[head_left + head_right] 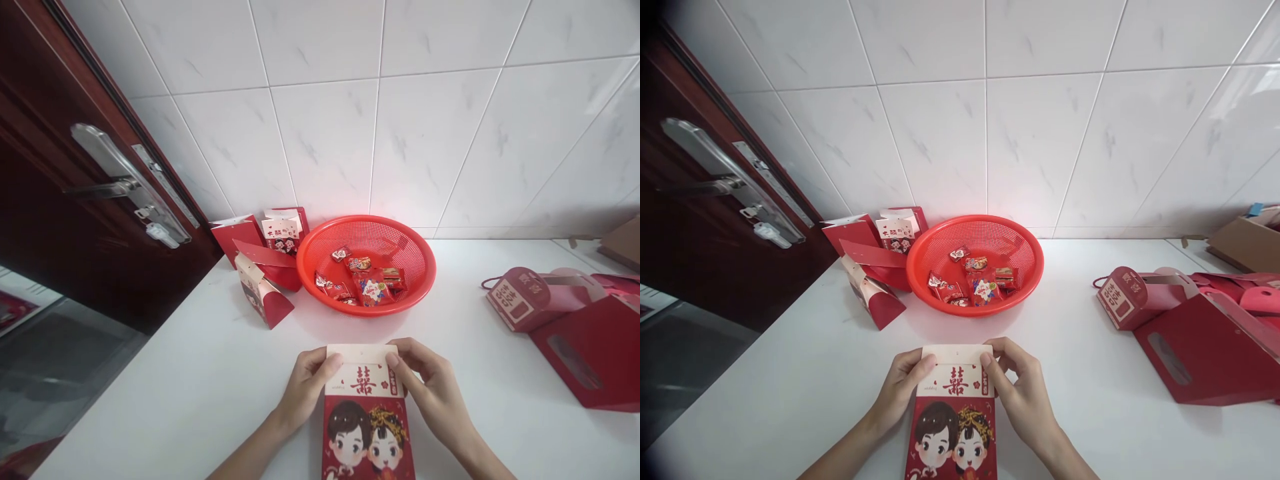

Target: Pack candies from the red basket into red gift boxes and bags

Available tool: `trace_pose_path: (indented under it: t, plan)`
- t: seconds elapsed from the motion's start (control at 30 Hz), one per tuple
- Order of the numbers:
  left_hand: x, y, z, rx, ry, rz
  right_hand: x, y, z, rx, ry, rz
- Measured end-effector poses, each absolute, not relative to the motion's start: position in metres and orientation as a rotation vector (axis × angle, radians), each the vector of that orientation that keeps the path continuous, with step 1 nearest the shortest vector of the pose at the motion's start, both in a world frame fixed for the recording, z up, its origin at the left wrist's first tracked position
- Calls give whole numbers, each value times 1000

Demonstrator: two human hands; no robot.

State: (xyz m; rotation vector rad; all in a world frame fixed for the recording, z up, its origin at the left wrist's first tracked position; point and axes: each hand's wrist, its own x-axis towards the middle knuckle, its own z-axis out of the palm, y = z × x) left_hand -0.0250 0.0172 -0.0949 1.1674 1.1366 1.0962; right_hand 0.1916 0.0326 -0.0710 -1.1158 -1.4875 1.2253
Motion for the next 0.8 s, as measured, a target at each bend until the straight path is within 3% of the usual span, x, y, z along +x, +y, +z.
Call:
trace_pose_path:
  t: [0.5, 0.8]
  plan:
    - [-32, 13, -110, 952, 1089, 1065, 193, 39, -78, -1153, -1446, 1269]
    - [-40, 26, -122, 1270, 1043, 971, 254, 48, -45, -1019, -1396, 620]
